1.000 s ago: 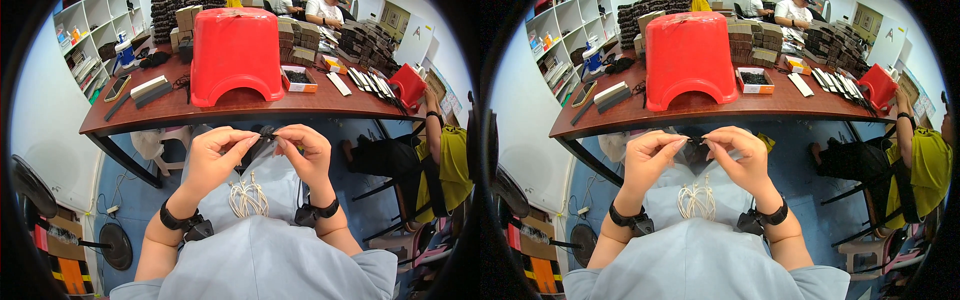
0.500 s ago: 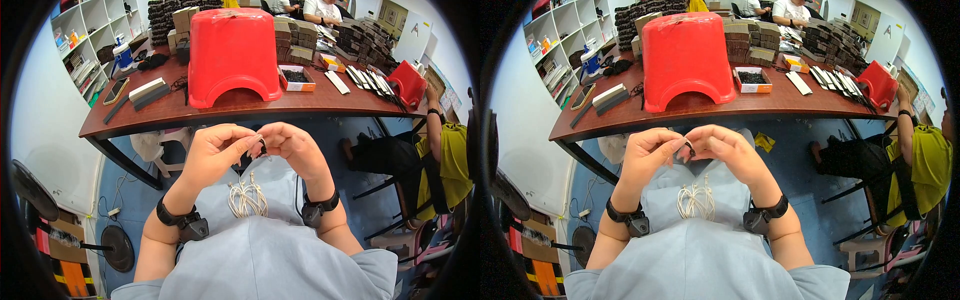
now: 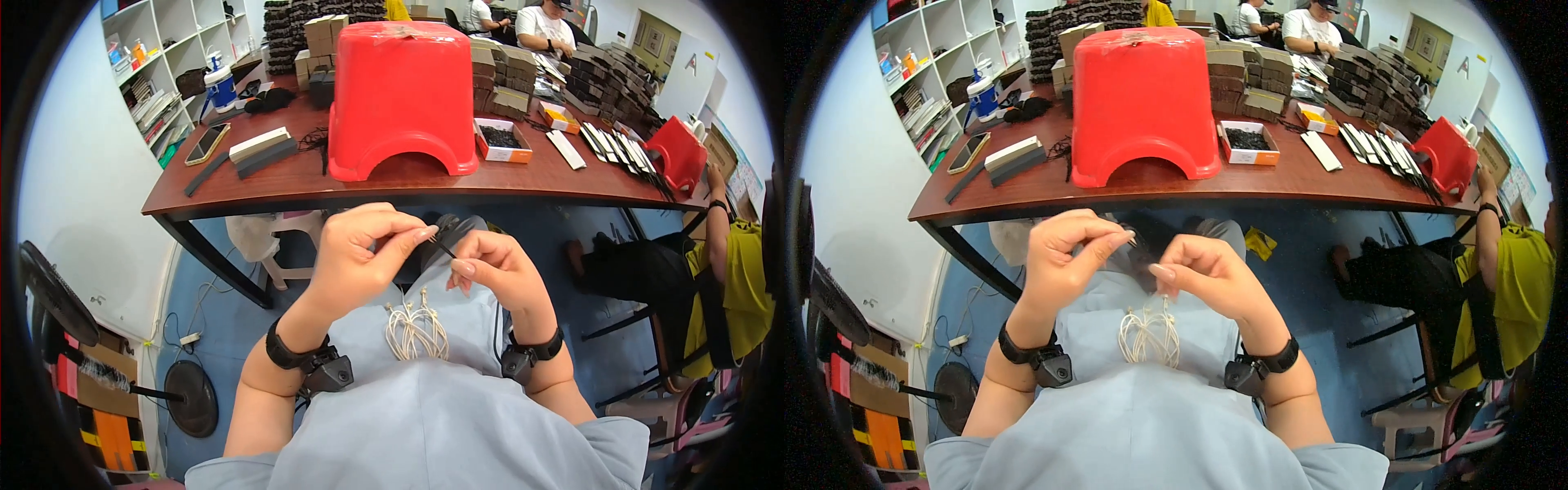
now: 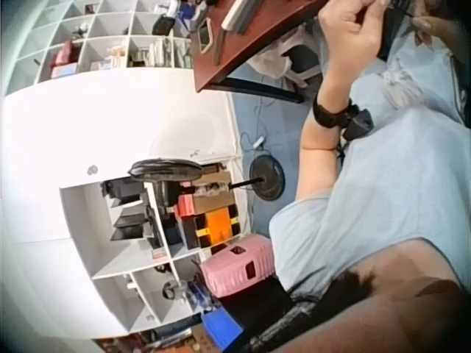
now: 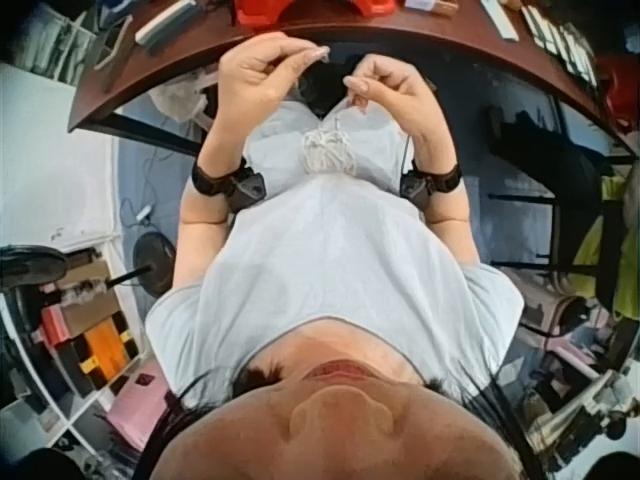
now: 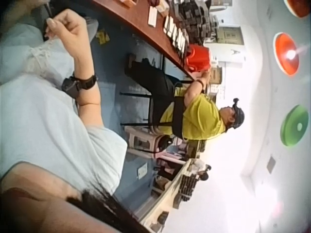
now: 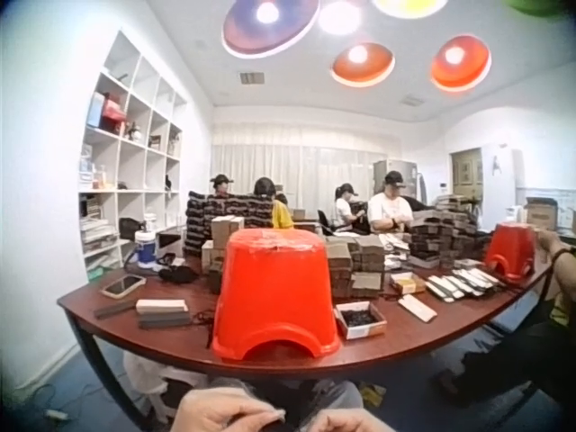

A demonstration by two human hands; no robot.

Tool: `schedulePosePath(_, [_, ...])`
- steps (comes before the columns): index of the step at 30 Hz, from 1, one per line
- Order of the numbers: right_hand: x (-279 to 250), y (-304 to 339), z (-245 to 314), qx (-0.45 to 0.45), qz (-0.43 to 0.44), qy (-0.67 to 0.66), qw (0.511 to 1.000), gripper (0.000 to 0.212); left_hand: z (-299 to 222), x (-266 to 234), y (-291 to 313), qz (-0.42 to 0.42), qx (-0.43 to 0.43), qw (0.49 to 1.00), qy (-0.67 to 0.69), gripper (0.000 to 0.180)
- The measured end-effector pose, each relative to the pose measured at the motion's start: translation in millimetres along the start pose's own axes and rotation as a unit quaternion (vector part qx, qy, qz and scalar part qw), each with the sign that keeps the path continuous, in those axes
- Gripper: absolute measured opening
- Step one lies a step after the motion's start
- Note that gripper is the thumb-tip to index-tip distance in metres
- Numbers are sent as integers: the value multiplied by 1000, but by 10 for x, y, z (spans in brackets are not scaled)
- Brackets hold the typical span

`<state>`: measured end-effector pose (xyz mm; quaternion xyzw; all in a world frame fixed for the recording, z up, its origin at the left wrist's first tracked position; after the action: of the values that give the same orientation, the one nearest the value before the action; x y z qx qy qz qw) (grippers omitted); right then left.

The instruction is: Attaching black string loops to cardboard product tags and organizing them on a red stool.

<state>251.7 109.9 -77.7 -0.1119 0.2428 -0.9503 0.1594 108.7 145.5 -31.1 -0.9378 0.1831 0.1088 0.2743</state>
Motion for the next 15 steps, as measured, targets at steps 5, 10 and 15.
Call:
schedulePosePath(5, [-103,101,-13,4,-10,35,999,14,62,7,28,49,46,997,-28,7])
schedulePosePath(10, [-257,154,-71,12,-90,22,996,20,276,-80,54,129,-59,988,-60,9])
schedulePosePath(15, [-220,132,-104,11,-82,22,996,25,315,-246,103,91,-74,993,-15,6])
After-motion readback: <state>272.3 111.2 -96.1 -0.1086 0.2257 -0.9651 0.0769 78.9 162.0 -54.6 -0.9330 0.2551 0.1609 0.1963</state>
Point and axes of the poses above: each hand's wrist, its own y-axis away from the middle knuckle, its own x-axis out of the palm, z = x × y, the point moved 5 cm from there along -y, towards the middle knuckle, and after that the axes turned 13 degrees about -x, right-handed, at the moved point
